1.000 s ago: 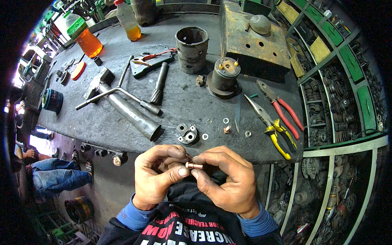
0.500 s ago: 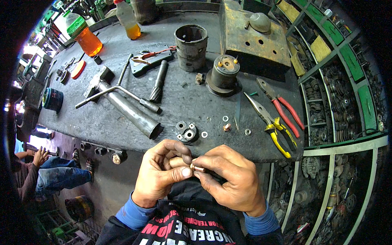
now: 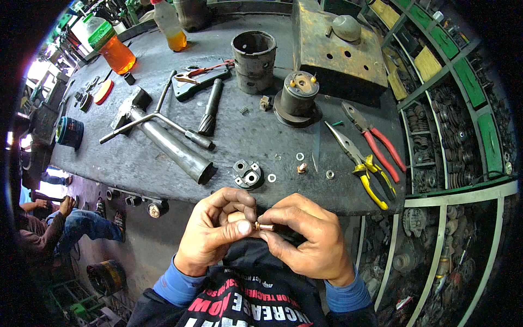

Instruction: The person assembles small mechanical components on a workbench, inserting pins and washers into a cylindrical housing and aligning parts by hand. They repeatedly pick up, insert, and adjust small metal pieces while seated at a cluttered workshop table.

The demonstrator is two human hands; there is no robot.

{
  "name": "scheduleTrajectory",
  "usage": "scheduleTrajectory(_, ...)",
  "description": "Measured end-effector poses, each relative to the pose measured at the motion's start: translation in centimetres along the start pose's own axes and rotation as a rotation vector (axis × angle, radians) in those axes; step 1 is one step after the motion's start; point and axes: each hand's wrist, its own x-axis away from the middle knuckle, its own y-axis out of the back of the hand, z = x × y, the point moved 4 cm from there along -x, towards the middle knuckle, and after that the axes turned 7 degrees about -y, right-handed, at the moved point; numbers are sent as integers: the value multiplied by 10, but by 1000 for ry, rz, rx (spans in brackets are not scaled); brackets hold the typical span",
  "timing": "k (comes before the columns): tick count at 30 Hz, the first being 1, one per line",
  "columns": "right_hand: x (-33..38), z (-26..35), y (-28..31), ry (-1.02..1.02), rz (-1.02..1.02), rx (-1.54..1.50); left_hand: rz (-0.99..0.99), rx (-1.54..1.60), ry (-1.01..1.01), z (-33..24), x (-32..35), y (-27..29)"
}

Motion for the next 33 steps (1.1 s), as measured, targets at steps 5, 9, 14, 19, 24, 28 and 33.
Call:
scheduleTrajectory(5, 2, 3, 0, 1, -8, 25, 0, 16, -5, -2, -2, -1)
scheduleTrajectory(9, 2, 5, 0, 17, -9, 60, -79, 11, 31, -3, 0, -4)
scheduleTrajectory(14, 4, 4, -1, -7, -38, 64, -14, 19, 5, -2, 0, -4)
scheduleTrajectory(19, 5, 2, -1, 2, -33, 58, -10, 8, 25, 0, -1, -3)
scheduleTrajectory(24, 6, 2, 0, -7, -23, 57, -15, -13, 11, 0, 1, -4)
scheduleTrajectory(28, 9, 1, 2, 10, -40, 57, -27, -65, -6, -3, 0, -10)
scheduleTrajectory(33, 13, -4, 2, 47, -91, 78, -29, -136, -36, -5, 1, -15)
